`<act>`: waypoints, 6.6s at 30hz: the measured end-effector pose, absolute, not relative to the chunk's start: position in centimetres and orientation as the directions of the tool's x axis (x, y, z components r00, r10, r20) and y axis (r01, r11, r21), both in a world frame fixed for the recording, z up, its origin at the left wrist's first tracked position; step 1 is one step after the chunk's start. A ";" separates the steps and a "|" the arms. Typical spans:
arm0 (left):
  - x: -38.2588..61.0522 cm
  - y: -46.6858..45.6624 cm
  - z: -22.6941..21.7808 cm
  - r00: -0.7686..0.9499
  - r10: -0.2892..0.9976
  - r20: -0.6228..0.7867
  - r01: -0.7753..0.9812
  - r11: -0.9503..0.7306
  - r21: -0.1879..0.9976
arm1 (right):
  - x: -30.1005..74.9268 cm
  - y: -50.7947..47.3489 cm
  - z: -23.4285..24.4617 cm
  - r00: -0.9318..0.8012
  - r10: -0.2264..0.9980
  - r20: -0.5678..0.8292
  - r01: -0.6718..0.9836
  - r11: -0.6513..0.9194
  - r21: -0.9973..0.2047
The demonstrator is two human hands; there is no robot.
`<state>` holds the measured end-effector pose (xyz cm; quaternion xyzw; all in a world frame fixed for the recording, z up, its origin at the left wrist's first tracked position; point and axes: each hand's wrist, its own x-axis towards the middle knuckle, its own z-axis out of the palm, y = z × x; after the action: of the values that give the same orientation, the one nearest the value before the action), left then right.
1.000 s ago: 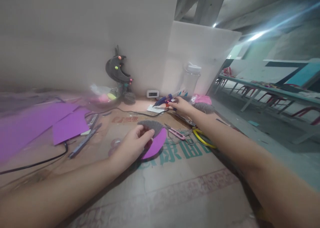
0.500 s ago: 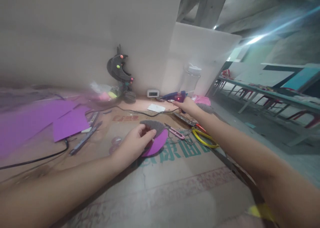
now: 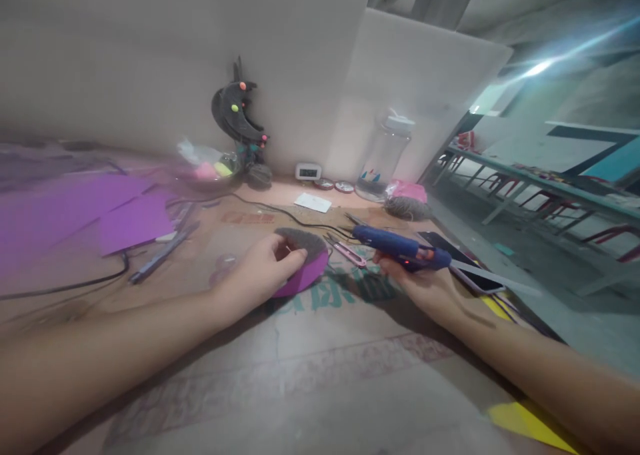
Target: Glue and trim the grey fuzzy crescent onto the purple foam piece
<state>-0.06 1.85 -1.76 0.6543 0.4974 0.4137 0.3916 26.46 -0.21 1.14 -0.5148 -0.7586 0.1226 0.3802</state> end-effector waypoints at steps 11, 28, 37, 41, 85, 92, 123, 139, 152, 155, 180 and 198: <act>-0.3 2.1 -2.1 0.120 0.987 0.112 0.365 -0.148 0.919 | 25.7 -1.0 2.1 -0.295 0.850 0.437 0.743 0.491 -0.454; -0.2 2.0 -1.8 0.099 0.990 0.102 0.366 -0.132 0.921 | 25.7 -1.1 1.9 -0.281 0.849 0.447 0.776 0.475 -0.415; -0.3 1.9 -1.8 0.118 0.987 0.112 0.396 -0.150 0.906 | 25.4 -1.0 1.7 -0.279 0.848 0.451 0.744 0.488 -0.457; -0.2 1.8 -1.5 0.124 0.987 0.102 0.411 -0.144 0.900 | 25.4 -1.0 1.8 -0.283 0.845 0.453 0.761 0.486 -0.431; -0.1 1.7 -1.4 0.171 0.981 0.085 0.352 -0.142 0.925 | 26.4 0.6 0.4 -0.129 0.903 0.410 0.756 0.357 -0.549; -0.1 1.6 -1.2 0.160 0.982 0.104 0.398 -0.161 0.903 | 25.4 3.1 3.4 -0.158 0.895 0.418 0.648 0.413 -0.640; 0.1 1.4 -0.8 0.162 0.984 0.073 0.374 -0.129 0.918 | 23.1 9.0 2.8 -0.119 0.923 0.366 0.719 0.334 -0.610; 0.1 1.1 -0.7 0.186 0.977 0.101 0.356 -0.163 0.920 | 21.1 1.6 0.0 -0.352 0.909 0.224 0.404 0.364 -0.839; -0.1 1.5 -1.5 0.259 0.961 0.099 0.379 -0.195 0.904 | 21.1 1.2 0.1 -0.314 0.816 0.485 0.558 0.572 -0.601; 0.1 1.5 -1.3 0.291 0.952 0.095 0.330 -0.193 0.924 | 21.0 1.0 0.2 -0.258 0.869 0.421 0.587 0.487 -0.646; 0.3 1.3 -1.1 0.400 0.911 0.105 0.229 -0.210 0.951 | 20.8 1.3 0.2 -0.222 0.928 0.299 0.451 0.369 -0.812; 0.3 1.3 -0.8 0.459 0.886 0.058 0.253 -0.192 0.948 | 21.1 1.2 0.5 -0.380 0.923 0.058 0.330 0.194 -0.924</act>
<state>0.35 1.28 -0.78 0.7007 0.4064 0.3243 0.4885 21.08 1.15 0.47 -0.4485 -0.6986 0.4494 0.3300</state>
